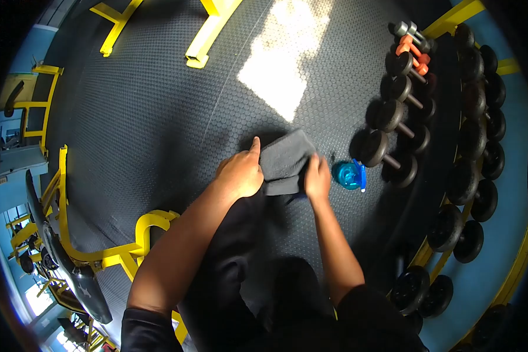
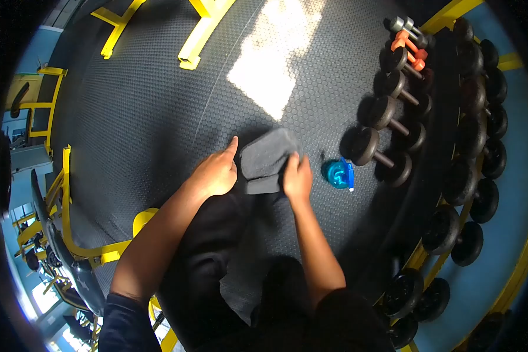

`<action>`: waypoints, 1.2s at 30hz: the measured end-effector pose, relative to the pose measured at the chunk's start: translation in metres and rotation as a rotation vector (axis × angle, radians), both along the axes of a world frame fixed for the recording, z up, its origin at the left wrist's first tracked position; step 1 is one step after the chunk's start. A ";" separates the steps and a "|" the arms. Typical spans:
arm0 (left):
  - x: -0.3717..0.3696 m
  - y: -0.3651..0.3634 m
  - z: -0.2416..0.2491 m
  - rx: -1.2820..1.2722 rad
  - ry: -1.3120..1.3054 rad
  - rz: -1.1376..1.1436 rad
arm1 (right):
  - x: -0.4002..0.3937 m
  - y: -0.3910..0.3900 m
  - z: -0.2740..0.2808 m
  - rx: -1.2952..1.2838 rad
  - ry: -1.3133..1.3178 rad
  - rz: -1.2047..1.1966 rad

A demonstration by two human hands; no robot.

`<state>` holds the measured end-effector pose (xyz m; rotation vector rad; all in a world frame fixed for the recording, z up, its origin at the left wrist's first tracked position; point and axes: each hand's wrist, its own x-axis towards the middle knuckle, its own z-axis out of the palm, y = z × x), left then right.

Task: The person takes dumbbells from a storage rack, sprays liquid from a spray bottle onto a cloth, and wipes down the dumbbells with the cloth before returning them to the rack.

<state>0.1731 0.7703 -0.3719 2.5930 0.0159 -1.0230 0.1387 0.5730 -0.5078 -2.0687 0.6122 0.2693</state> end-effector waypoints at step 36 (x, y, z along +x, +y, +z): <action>-0.050 -0.062 -0.049 0.267 -0.202 -0.658 | -0.031 -0.002 -0.120 -0.464 -0.122 0.720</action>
